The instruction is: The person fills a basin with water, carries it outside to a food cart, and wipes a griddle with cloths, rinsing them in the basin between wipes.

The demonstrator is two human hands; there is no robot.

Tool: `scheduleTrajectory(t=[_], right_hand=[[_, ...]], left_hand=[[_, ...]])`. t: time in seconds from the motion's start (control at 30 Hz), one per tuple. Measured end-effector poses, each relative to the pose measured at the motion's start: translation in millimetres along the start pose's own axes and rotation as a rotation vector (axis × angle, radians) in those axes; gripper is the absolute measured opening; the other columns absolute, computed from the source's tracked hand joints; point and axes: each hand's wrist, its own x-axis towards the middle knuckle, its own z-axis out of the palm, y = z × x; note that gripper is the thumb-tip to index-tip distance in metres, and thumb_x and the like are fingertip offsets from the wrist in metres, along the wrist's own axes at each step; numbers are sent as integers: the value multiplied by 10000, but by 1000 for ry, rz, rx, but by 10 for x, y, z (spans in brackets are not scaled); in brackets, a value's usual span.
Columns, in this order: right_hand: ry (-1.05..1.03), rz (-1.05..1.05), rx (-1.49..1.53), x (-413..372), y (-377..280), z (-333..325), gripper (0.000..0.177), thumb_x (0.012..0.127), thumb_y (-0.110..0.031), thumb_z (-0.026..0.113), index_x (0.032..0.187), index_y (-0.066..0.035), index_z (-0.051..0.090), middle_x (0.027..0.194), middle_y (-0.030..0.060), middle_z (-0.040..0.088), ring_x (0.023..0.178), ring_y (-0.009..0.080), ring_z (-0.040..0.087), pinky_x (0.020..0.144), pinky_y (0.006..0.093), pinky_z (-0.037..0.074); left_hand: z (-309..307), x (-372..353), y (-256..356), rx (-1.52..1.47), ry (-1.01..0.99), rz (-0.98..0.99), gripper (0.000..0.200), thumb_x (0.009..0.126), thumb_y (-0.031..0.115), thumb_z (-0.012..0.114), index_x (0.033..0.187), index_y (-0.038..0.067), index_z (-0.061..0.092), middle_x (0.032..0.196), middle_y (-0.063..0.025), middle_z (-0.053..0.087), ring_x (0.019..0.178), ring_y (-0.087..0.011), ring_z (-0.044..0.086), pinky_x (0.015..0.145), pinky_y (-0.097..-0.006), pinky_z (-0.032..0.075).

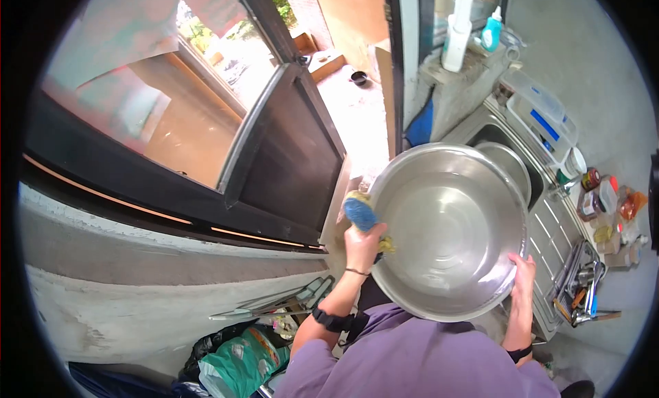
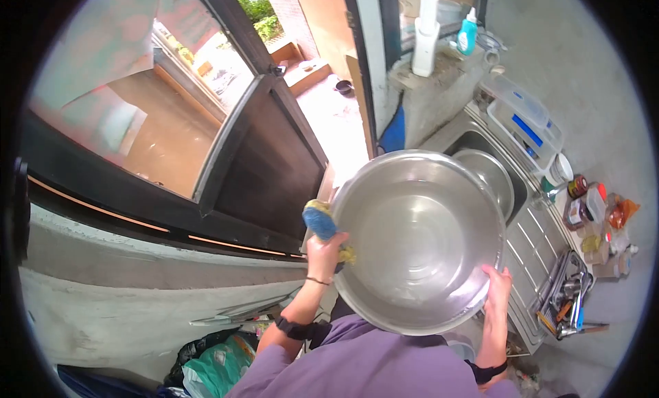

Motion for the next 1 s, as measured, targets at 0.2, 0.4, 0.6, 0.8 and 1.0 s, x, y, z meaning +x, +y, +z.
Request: scheduleTrajectory(t=[0.2,0.4,0.6,0.8,1.0], right_hand=[[-270,-29,-61,134,-250,1391,507,750,-38,717,1191,77,498,979,141,650,858,199,632,762,316,514],[-286,-29,-188,-8,-654,2885,523,749,-59,707,1203,88,494,996,156,653,827,211,652,762,315,534],[-505,-66,-173,264,-771,3822,306,754,-2,642,1056,41,618,910,93,687,788,168,664,714,291,543],[-590,-41,-242,585,-1140,4283,310,749,0,624,1058,25,642,900,71,690,787,144,647,740,293,528],[-659,-155,-277,923,-1105,4646,260,749,-5,638,1005,23,668,878,40,686,777,127,629,728,274,509]], left_hand=[[-955,450,285,-72,265,41,110,800,62,759,814,9,663,771,9,647,708,-88,587,680,-273,477],[-1673,1016,526,-127,369,76,120,809,55,750,813,-6,646,771,7,638,721,-84,573,699,-254,467],[-1984,1341,660,-55,518,77,117,818,32,723,783,-11,620,757,9,628,717,-77,555,681,-258,463],[-1759,1558,679,-203,580,-14,83,805,0,665,807,33,588,781,-4,589,692,-104,566,653,-273,475],[-1670,1815,572,-217,738,-6,70,804,-2,675,796,10,607,779,-7,609,694,-110,569,669,-276,474]])
